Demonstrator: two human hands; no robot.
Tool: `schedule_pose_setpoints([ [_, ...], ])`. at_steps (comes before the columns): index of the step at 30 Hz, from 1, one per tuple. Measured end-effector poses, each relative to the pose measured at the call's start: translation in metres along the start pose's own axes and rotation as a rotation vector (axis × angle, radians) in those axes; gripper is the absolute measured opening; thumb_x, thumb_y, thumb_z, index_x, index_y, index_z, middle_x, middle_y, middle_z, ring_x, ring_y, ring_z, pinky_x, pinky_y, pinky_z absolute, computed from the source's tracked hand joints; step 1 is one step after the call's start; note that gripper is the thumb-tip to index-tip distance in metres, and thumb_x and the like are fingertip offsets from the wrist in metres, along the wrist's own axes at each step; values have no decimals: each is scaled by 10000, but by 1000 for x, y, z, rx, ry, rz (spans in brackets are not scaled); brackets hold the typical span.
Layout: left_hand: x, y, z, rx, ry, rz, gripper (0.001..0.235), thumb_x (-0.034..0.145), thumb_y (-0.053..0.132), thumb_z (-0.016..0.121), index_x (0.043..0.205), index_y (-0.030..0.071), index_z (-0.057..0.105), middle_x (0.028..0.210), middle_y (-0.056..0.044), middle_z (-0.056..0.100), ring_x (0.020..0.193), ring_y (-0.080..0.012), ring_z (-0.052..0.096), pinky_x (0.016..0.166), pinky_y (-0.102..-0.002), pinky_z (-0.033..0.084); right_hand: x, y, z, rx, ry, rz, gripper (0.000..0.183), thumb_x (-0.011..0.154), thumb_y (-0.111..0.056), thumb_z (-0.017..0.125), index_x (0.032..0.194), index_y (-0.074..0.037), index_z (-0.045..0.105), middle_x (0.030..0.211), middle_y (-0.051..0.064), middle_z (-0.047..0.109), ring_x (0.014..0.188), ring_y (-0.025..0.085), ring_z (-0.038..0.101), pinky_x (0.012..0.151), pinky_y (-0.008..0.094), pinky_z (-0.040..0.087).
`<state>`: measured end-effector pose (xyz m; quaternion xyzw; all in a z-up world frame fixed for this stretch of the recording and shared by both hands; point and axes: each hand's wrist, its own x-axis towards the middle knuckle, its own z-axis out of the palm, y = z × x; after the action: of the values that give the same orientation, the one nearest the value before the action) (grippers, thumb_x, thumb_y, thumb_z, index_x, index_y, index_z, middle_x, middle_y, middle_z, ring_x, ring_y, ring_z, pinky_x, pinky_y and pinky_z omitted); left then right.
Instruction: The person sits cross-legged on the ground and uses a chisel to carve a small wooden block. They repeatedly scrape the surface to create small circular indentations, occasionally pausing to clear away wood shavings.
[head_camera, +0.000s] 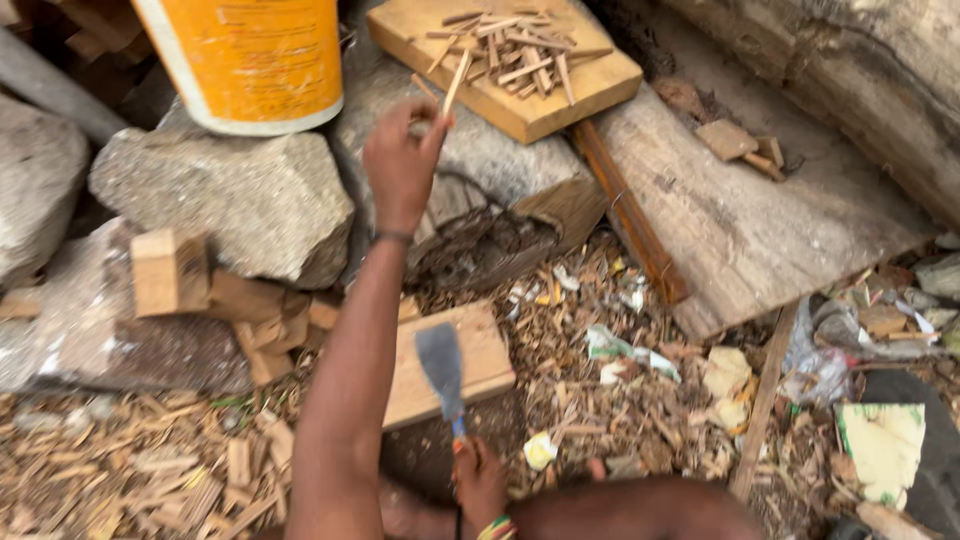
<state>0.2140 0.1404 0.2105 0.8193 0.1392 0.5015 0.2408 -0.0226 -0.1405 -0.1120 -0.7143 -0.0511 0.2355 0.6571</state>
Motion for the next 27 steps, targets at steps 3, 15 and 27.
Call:
schedule_pose_setpoints([
  [3,91,-7,59,198,132,312,316,908,416,801,1035,135,732,909,-9,748,704,-124,708,535,-276,529,15,10,6,175,-56,327,236,919,-325,658,969,-96,687,532,34,526,372,139,407,373,323,302],
  [15,-28,25,-41,212,35,416,210,1047,186,676,1213,66,633,1152,-146,667,941,-352,664,758,-450,537,9,-28,4,23,-68,100,424,1031,-441,637,857,-55,659,580,-2,572,434,69,510,410,250,391],
  [27,-410,-67,-438,547,-37,-515,170,940,153,711,1104,110,699,1163,-97,683,816,-268,714,658,-392,562,19,-1,-4,54,-131,118,224,1021,-310,559,1050,-119,671,696,32,621,484,110,541,412,262,434],
])
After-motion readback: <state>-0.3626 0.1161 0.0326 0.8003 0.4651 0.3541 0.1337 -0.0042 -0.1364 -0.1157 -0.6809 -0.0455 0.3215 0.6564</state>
